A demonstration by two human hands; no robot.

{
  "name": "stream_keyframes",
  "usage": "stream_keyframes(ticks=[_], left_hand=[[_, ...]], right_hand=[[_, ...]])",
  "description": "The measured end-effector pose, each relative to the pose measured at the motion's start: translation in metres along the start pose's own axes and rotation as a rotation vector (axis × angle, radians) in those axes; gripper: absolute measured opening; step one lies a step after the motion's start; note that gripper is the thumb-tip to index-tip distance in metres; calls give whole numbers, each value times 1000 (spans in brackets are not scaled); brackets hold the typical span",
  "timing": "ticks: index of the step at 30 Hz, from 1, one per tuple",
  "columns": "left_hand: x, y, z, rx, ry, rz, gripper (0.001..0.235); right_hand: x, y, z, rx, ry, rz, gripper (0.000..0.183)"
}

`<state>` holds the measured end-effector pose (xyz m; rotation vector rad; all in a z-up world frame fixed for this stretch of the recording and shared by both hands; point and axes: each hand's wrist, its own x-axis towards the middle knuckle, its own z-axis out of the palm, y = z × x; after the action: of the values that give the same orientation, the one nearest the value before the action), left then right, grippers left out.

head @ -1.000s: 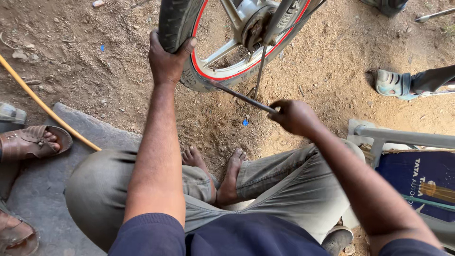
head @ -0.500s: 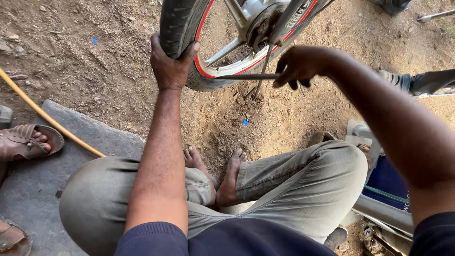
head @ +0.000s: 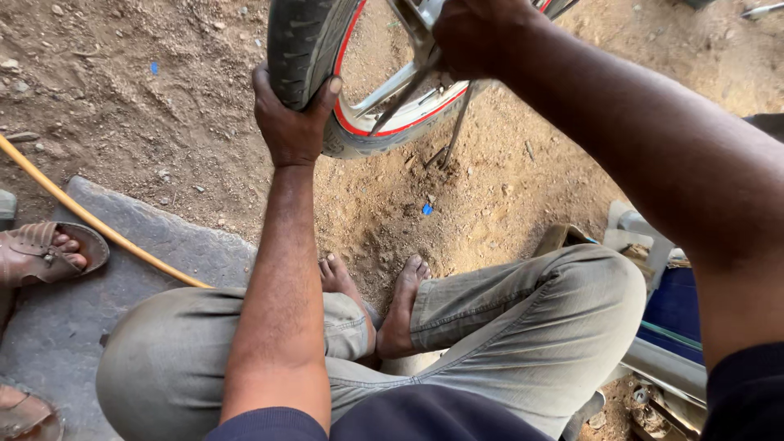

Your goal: The person sits on the ground and uses a metal tire lever to pry the bead of a motorcycle tire away from the rim. They work around the circumference of the wheel, manipulating the tire and lever to separate the tire from the rim.

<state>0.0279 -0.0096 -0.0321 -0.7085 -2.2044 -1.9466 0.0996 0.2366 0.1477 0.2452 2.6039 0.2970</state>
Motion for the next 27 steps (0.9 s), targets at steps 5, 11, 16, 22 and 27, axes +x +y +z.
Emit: stream_keyframes(ticks=[5,11,16,22,27], left_hand=[[1,7,-3,-44,-18,-48,82],[3,13,-6,-2,-6,-41,80],[-1,6,-9,49,14,41,80],[13,0,-2,91,44,-74,86],[33,9,1,160,58,-41,92]], right_hand=[[4,-7,-9,137,-21,26,31],[5,-14,-21,387,-43,76,30],[-4,-17,-13,277,0,42,37],[-76,-22,58,-101,65,125,50],[-127,-75,188,369,-369,466,50]])
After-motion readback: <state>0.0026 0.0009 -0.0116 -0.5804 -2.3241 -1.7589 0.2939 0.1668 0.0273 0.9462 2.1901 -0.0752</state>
